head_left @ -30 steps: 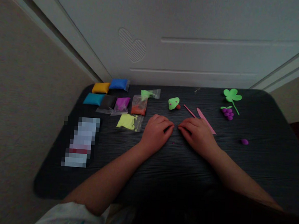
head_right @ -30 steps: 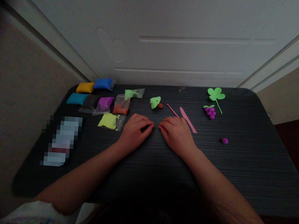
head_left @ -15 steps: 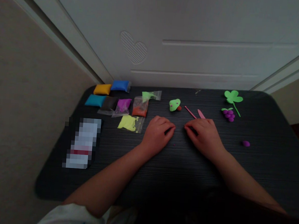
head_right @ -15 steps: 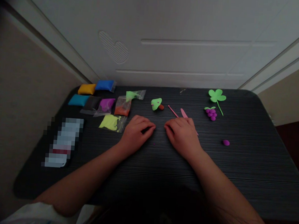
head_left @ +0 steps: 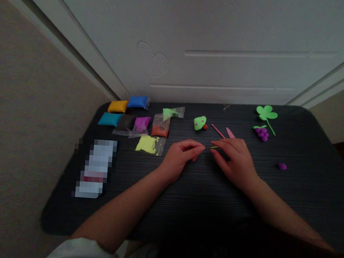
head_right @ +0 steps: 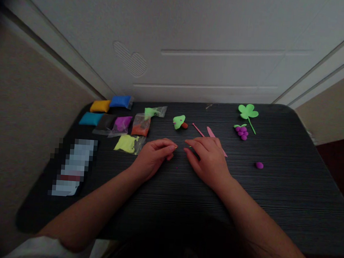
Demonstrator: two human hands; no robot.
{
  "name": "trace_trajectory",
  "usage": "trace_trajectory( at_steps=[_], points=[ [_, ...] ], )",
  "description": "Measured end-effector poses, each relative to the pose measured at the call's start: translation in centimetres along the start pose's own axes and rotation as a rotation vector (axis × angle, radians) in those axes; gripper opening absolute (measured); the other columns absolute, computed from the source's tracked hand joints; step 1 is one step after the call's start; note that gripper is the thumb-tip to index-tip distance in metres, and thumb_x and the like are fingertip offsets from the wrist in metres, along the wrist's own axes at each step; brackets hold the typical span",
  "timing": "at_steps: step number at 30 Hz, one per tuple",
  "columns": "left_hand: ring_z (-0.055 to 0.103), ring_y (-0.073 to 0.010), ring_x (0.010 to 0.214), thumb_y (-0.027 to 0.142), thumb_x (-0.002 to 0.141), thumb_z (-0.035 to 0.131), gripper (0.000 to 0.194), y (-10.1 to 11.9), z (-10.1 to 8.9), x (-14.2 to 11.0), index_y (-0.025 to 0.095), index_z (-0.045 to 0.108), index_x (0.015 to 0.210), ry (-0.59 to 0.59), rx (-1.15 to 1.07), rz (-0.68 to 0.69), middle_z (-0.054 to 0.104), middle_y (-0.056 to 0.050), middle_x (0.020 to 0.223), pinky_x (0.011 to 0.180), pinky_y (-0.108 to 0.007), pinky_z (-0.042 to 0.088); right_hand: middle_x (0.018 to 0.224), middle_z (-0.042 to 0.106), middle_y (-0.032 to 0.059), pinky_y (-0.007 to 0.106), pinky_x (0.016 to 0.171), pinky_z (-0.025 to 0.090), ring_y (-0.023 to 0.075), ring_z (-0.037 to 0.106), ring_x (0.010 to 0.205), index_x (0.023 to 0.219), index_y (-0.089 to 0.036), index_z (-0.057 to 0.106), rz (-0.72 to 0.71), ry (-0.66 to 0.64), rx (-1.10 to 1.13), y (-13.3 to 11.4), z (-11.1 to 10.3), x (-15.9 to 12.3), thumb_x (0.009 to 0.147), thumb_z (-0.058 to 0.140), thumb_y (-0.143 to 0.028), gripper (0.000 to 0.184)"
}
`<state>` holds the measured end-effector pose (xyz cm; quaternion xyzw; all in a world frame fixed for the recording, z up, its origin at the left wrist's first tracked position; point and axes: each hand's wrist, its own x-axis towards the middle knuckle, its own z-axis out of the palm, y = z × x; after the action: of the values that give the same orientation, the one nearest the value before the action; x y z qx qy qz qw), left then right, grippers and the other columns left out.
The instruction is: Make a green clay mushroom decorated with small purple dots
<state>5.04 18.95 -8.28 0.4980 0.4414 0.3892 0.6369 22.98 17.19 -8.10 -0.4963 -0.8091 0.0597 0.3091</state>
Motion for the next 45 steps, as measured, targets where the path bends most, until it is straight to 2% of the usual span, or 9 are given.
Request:
trace_trajectory(
  at_steps=[3,6,11,20,27,35,41,45],
  points=[
    [0.041,-0.0068,0.054,0.030,0.067,0.063,0.017,-0.1,0.4,0.0,0.015,0.062,0.074,-0.040,-0.187,-0.122,0.052,0.002,0.063,0.053,-0.023,0.034,0.090,0.063,0.0046,0.034,0.080,0.038,0.0165,0.054,0.086,0.100,-0.020,0.057,-0.072,0.069,0.053,-0.8,-0.1,-0.2,0.078,0.054,-0.026,0.023],
    [0.040,-0.0065,0.054,0.027,0.068,0.062,0.013,-0.2,0.8,-0.2,0.015,0.063,0.074,-0.092,-0.293,-0.174,0.052,0.002,0.063,0.052,-0.023,0.032,0.089,0.064,0.0034,0.033,0.077,0.039,0.0154,0.055,0.082,0.097,-0.021,0.057,-0.113,0.069,0.077,-1.2,0.2,-0.3,0.077,0.055,-0.025,0.021],
    [0.040,-0.0065,0.054,0.024,0.068,0.063,0.009,-0.3,0.8,-0.3,0.016,0.065,0.073,-0.124,-0.358,-0.217,0.053,0.001,0.064,0.052,-0.024,0.030,0.087,0.066,0.0014,0.034,0.078,0.038,0.0143,0.057,0.080,0.092,-0.022,0.059,-0.114,0.076,0.105,-0.9,0.5,-0.1,0.077,0.055,-0.021,0.015],
    [0.042,-0.0073,0.057,0.022,0.070,0.061,0.011,0.0,0.5,0.0,0.013,0.066,0.072,-0.131,-0.492,-0.293,0.054,-0.002,0.065,0.052,-0.023,0.030,0.085,0.066,0.0007,0.035,0.076,0.040,0.0144,0.058,0.077,0.093,-0.023,0.060,-0.124,0.101,0.124,-0.7,0.6,0.0,0.076,0.056,-0.016,0.019],
    [0.044,-0.0076,0.059,0.023,0.071,0.059,0.014,-0.2,0.1,0.2,0.012,0.068,0.073,-0.130,-0.516,-0.331,0.057,-0.003,0.068,0.054,-0.024,0.031,0.090,0.064,0.0035,0.034,0.077,0.042,0.0153,0.055,0.082,0.097,-0.020,0.058,-0.077,0.058,0.149,-0.6,0.6,-0.1,0.076,0.053,-0.012,0.022],
    [0.044,-0.0067,0.059,0.022,0.073,0.058,0.017,-0.2,-0.1,0.3,0.009,0.067,0.075,-0.153,-0.538,-0.340,0.057,-0.004,0.067,0.054,-0.022,0.031,0.078,0.061,0.0021,0.033,0.073,0.044,0.0145,0.053,0.076,0.084,-0.019,0.056,-0.064,0.132,0.161,-0.4,0.4,-0.2,0.072,0.060,-0.013,0.013],
    [0.044,-0.0067,0.060,0.021,0.075,0.056,0.017,-0.3,-0.2,0.2,0.008,0.067,0.078,-0.161,-0.551,-0.332,0.056,-0.004,0.069,0.055,-0.022,0.032,0.087,0.060,0.0038,0.033,0.077,0.044,0.0148,0.053,0.084,0.093,-0.019,0.055,-0.024,0.143,0.165,-0.3,0.3,-0.6,0.075,0.055,-0.008,0.022],
    [0.043,-0.0070,0.060,0.021,0.075,0.056,0.017,-0.3,-0.2,0.2,0.008,0.067,0.077,-0.160,-0.555,-0.326,0.056,-0.004,0.068,0.055,-0.022,0.032,0.085,0.061,0.0030,0.033,0.078,0.044,0.0149,0.053,0.084,0.092,-0.020,0.055,-0.035,0.145,0.149,-0.1,0.2,-0.5,0.075,0.056,-0.010,0.020]
  ],
)
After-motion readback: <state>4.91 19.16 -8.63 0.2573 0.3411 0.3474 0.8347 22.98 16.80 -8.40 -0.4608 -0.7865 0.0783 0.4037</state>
